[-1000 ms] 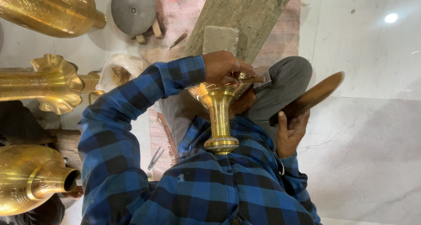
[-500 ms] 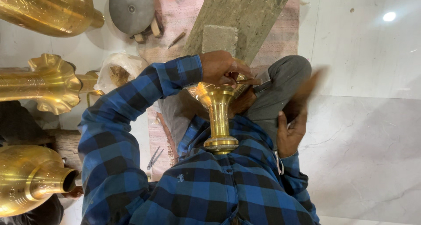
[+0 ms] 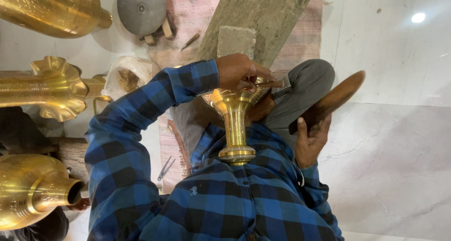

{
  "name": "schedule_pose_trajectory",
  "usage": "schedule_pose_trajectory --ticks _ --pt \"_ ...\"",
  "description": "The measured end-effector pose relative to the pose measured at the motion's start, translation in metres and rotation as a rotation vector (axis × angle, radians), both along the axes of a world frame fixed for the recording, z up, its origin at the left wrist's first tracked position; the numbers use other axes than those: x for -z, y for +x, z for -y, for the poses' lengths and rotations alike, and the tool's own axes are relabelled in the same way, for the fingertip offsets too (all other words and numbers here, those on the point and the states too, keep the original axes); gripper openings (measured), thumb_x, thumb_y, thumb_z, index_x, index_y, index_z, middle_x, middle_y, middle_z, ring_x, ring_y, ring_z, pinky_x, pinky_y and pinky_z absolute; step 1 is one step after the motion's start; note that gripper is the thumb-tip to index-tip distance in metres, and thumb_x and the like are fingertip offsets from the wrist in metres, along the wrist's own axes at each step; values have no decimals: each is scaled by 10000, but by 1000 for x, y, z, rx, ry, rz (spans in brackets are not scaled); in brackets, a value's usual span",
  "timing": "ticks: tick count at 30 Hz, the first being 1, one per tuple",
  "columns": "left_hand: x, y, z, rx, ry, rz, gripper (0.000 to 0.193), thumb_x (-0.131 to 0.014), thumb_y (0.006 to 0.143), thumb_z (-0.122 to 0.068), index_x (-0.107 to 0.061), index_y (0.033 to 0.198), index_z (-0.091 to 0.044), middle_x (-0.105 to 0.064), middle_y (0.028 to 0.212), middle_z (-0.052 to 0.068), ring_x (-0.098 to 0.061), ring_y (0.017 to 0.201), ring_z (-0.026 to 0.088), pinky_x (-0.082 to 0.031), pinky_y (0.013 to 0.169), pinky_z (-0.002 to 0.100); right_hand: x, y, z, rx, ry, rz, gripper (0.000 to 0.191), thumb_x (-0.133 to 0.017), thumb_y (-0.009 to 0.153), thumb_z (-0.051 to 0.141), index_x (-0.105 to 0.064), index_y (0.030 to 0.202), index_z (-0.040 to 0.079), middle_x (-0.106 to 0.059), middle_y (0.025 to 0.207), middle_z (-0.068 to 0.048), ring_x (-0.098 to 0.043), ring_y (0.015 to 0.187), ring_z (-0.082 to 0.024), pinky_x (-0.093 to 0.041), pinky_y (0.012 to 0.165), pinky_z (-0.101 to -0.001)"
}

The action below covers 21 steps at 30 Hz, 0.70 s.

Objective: The person sits on the workshop floor with a brass vase held between their legs and engraves decorative floral patterns into its surface. They hold a small chisel against the brass with one hand and strike it with a wooden mallet held in the other hand, repositioning the chisel repeatedly to work across the patterned area.

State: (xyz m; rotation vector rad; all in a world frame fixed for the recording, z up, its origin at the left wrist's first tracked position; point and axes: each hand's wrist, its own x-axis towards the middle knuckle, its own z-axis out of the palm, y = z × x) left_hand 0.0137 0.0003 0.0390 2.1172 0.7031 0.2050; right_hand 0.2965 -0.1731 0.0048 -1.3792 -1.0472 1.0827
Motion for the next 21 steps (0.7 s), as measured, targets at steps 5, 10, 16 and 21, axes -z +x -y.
schedule_pose_trajectory --ticks 5,10,16,21 --pt "-1 -2 0 -5 59 5 557 -830 846 -181 -626 1364 -144 -781 1021 138 -782 829 255 -619 744 430 -9 3 -9 -80 108 330 618 -640 1052 -38 -437 1617 108 -536 1447 -190 -539 1360 -284 -487 1166 -372" --pt "2 -3 1 -2 43 -50 489 -800 893 -170 -646 1357 -172 -797 1024 109 -789 827 234 -626 755 416 -22 8 -15 -201 80 647 598 -650 997 -47 -494 1570 25 -546 1283 -196 -570 1204 -274 -521 1035 -348" --pt "7 -9 6 2 30 19 548 -791 890 -145 -615 1407 -194 -790 1046 108 -792 836 215 -635 758 385 -23 5 -14 -79 84 340 631 -650 1003 -15 -396 1578 45 -589 1344 -165 -584 1229 -256 -509 1054 -349" --pt "5 -10 6 -16 -12 33 635 -785 873 -145 -564 1465 -205 -781 1066 115 -789 803 207 -638 760 374 -17 8 -14 -166 188 306 614 -591 1058 -90 -331 1613 -43 -511 1524 -256 -502 1431 -335 -451 1192 -422"
